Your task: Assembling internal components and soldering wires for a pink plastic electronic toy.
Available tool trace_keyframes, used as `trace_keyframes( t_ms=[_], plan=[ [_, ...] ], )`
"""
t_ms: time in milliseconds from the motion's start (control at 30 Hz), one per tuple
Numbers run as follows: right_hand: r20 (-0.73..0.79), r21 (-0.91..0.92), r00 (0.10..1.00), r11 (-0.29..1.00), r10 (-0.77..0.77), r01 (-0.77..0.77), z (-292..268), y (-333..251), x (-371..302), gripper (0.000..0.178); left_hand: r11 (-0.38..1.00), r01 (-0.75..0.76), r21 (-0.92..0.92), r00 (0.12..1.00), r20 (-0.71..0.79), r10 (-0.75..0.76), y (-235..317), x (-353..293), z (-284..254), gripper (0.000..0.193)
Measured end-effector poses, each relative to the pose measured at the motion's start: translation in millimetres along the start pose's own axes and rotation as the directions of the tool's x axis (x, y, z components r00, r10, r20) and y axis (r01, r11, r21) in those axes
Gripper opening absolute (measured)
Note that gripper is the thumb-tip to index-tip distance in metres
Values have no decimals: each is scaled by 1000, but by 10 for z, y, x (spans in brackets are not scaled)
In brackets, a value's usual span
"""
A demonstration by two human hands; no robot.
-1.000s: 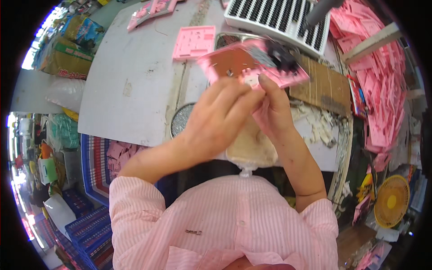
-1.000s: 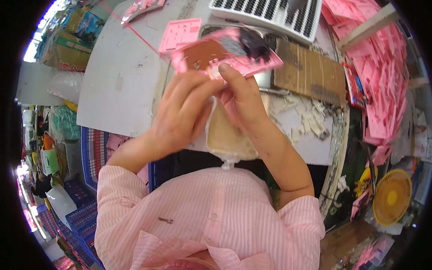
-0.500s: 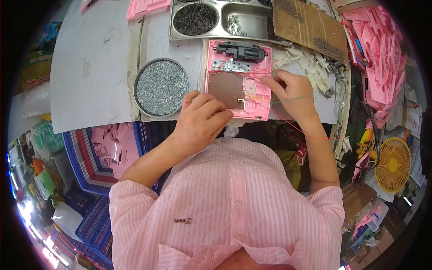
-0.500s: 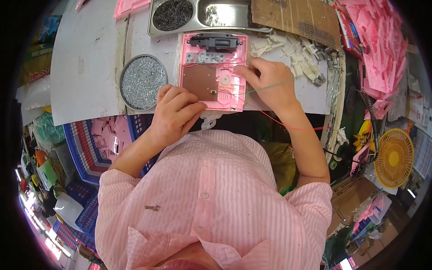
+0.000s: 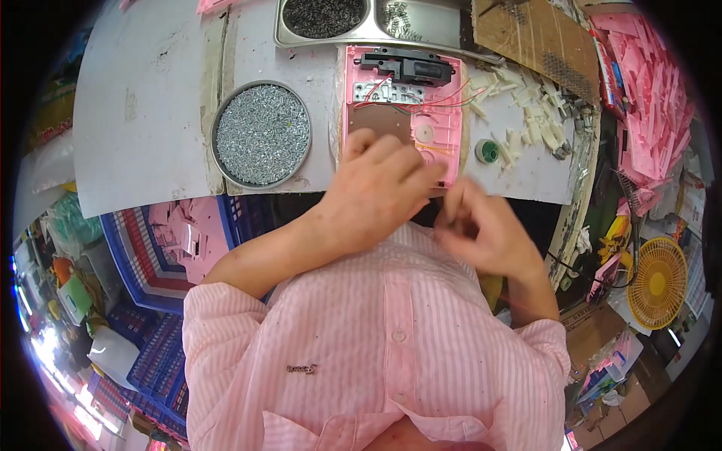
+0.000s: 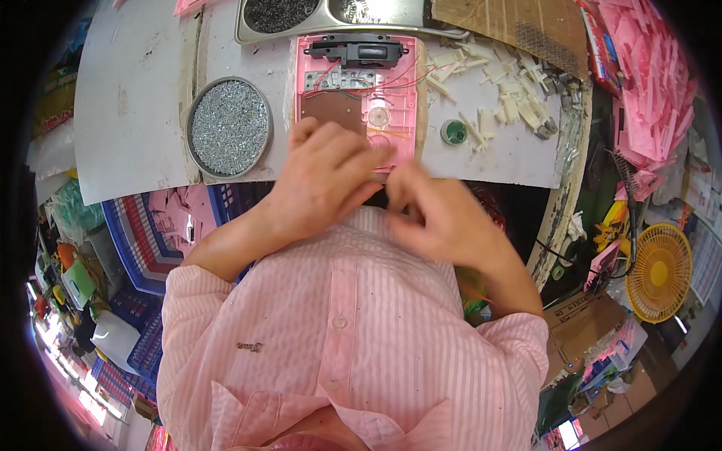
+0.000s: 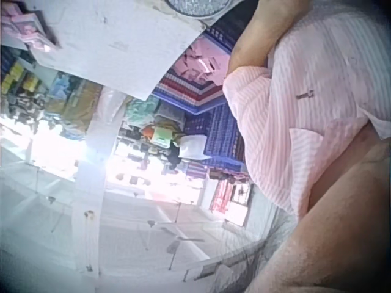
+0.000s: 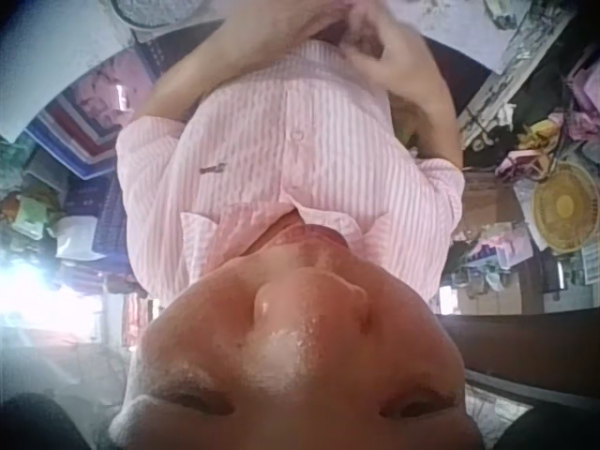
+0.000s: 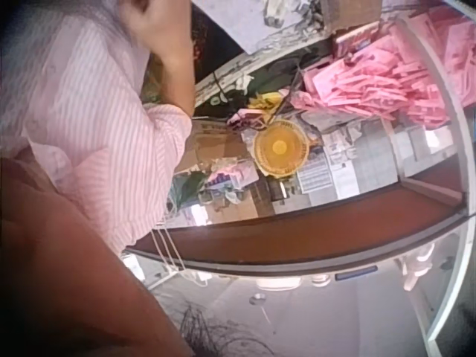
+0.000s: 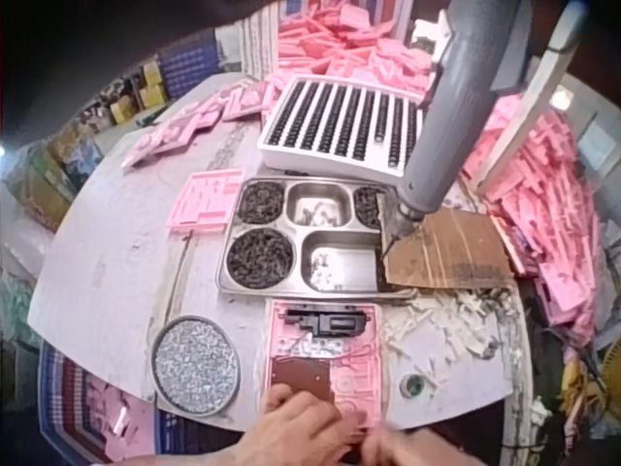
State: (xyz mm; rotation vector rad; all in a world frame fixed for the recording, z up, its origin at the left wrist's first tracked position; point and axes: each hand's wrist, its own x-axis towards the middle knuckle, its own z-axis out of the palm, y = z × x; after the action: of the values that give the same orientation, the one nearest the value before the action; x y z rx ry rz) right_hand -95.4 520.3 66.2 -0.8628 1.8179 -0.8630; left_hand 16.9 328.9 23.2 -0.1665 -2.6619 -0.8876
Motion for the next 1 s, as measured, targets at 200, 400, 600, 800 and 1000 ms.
trace_keyframes(
  t_ms=[200, 400, 600, 800, 1000],
  plan=[
    [-194, -129, 902, 921, -387, 367, -91, 84, 164, 40, 984, -168, -61, 986, 11, 169, -48, -161, 89, 35],
    [-126, -652, 778, 642, -616, 403, 77, 308, 363, 45, 987, -146, -69, 989, -38, 144, -127, -294, -4, 32],
    [-26, -648, 809, 626, -587, 433, 9, 248, 380, 45, 1000, 14, -9, 987, -161, -15, -251, -420, -65, 16],
    [-135, -681, 736, 601, -663, 417, 211, 21, 412, 34, 964, 263, -28, 956, -131, -264, -285, -578, -220, 16],
    [-215, -718, 716, 604, -664, 345, 772, -13, 679, 25, 940, 338, 48, 918, 201, -341, -69, -819, -242, 10]
  ],
)
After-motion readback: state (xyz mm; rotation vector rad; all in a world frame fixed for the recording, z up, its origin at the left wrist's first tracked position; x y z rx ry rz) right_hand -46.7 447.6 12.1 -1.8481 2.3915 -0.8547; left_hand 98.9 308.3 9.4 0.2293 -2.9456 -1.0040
